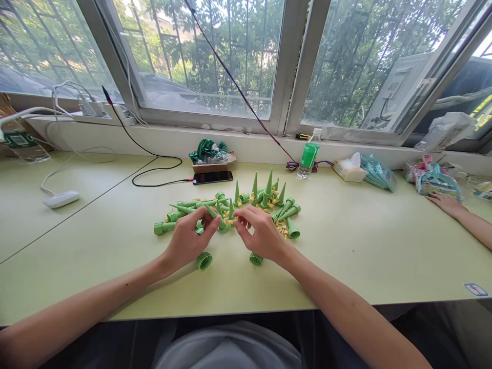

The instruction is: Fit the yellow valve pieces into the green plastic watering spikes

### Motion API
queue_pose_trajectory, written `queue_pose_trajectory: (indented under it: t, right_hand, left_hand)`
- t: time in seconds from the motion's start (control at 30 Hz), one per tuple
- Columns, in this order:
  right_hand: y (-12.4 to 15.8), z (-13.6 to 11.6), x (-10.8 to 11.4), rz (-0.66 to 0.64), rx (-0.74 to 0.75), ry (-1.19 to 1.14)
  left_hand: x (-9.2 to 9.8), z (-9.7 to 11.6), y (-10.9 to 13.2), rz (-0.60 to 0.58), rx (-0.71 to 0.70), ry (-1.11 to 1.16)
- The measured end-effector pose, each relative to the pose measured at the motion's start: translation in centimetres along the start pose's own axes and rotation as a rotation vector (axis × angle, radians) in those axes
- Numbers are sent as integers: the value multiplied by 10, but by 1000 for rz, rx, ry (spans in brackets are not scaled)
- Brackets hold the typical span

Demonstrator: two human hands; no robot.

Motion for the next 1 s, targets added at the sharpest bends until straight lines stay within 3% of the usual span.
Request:
queue_pose_trajectory:
  t: [0.33,1.0]
  right_hand:
    - [0,2,-3,-57,17,-19]
    - [0,6,-4,-48,-15,-1]
  left_hand:
    - [0,0,0,2,-25,-4]
    - [1,1,2,-6,-38,0]
Point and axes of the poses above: each hand's wrist, its own y-axis away from the middle knuckle, its own x-axis out of the back of the hand, z = x × y, the point moved 5 cm from there along -y, towards the middle knuckle, and after that the axes turned 2 degrees about x, right-handed, at the moved point
